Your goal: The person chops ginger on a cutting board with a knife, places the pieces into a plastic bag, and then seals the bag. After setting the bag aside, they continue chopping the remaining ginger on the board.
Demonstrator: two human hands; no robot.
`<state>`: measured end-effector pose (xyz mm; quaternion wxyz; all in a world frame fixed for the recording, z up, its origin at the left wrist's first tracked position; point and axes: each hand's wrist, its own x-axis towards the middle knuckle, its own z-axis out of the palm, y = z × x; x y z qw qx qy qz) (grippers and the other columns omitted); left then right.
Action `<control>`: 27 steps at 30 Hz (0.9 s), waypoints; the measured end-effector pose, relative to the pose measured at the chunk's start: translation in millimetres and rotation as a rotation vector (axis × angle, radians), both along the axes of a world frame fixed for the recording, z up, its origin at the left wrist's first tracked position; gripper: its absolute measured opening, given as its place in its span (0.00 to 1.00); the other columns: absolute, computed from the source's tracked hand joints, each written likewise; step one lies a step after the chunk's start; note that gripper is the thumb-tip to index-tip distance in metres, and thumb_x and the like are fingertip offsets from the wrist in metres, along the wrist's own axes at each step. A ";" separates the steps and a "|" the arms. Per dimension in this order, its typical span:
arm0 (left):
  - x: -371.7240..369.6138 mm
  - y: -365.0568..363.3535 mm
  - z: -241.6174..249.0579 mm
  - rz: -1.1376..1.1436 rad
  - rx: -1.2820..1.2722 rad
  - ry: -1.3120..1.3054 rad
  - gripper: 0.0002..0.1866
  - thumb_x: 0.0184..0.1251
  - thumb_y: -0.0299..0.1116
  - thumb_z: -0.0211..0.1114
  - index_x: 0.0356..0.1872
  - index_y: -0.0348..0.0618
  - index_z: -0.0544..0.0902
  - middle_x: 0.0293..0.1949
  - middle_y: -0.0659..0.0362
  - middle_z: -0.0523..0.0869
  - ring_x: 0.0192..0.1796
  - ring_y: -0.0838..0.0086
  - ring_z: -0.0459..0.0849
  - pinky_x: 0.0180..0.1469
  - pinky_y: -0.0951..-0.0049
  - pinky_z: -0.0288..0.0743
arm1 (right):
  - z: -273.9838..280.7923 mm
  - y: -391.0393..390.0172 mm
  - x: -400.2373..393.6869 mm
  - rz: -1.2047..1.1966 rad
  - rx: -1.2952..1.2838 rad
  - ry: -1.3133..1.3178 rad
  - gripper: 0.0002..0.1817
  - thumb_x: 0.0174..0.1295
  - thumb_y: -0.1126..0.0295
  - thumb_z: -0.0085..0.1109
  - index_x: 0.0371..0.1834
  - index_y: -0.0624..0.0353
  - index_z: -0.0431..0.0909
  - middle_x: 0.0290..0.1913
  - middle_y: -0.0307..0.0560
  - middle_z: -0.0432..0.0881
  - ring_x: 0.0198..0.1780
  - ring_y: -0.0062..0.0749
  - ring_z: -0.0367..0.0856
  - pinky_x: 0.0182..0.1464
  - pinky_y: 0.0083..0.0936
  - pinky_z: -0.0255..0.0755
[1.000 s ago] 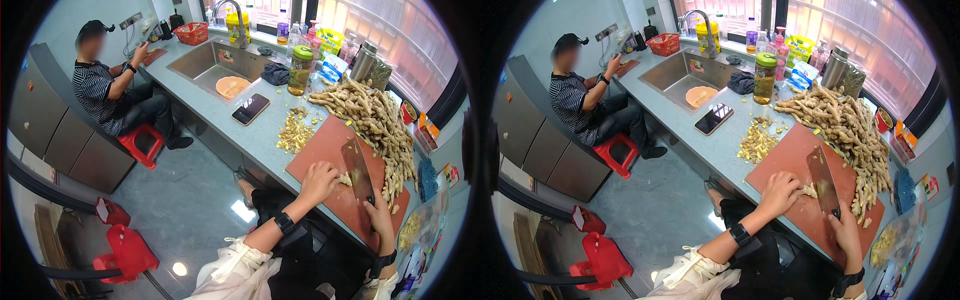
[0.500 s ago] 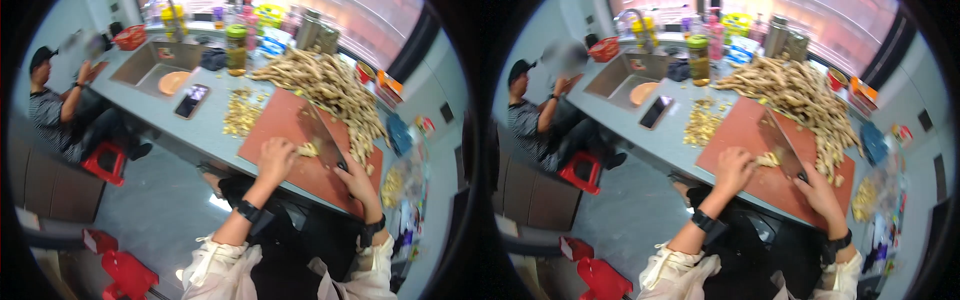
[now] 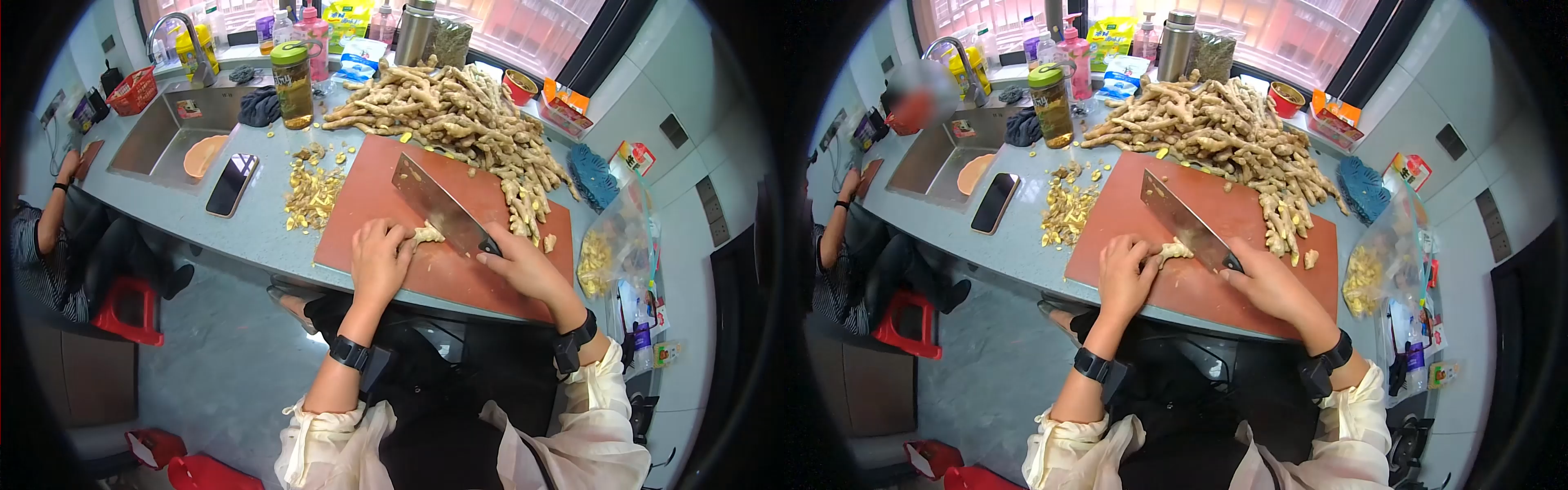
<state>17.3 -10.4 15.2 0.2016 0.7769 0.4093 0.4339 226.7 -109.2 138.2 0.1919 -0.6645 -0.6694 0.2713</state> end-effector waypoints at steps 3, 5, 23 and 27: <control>0.1 0.1 -0.5 0.006 0.020 -0.008 0.05 0.61 0.35 0.71 0.35 0.48 0.87 0.41 0.60 0.82 0.53 0.62 0.78 0.60 0.60 0.67 | 1.9 0.7 -1.7 0.017 -0.018 -0.030 0.16 0.69 0.68 0.60 0.56 0.62 0.70 0.46 0.64 0.80 0.50 0.63 0.79 0.51 0.44 0.72; -0.4 0.2 -0.3 0.004 0.020 -0.007 0.06 0.61 0.35 0.71 0.35 0.47 0.87 0.41 0.60 0.82 0.53 0.62 0.78 0.59 0.60 0.66 | -6.3 1.0 3.3 0.022 -0.005 -0.038 0.18 0.68 0.69 0.60 0.57 0.63 0.70 0.45 0.61 0.79 0.47 0.58 0.78 0.52 0.41 0.72; -0.4 0.3 -0.5 0.006 0.013 0.007 0.06 0.59 0.34 0.71 0.36 0.48 0.87 0.43 0.60 0.82 0.54 0.63 0.78 0.61 0.60 0.66 | -7.0 3.6 3.3 0.015 -0.031 -0.131 0.17 0.69 0.68 0.59 0.54 0.63 0.69 0.45 0.65 0.79 0.50 0.63 0.78 0.52 0.46 0.71; -0.8 -0.1 1.5 0.006 0.009 0.011 0.06 0.60 0.35 0.71 0.35 0.47 0.87 0.43 0.60 0.82 0.53 0.63 0.78 0.61 0.60 0.66 | -4.2 3.8 -2.6 -0.006 -0.070 -0.214 0.18 0.69 0.68 0.59 0.58 0.63 0.69 0.47 0.65 0.79 0.50 0.63 0.78 0.52 0.47 0.71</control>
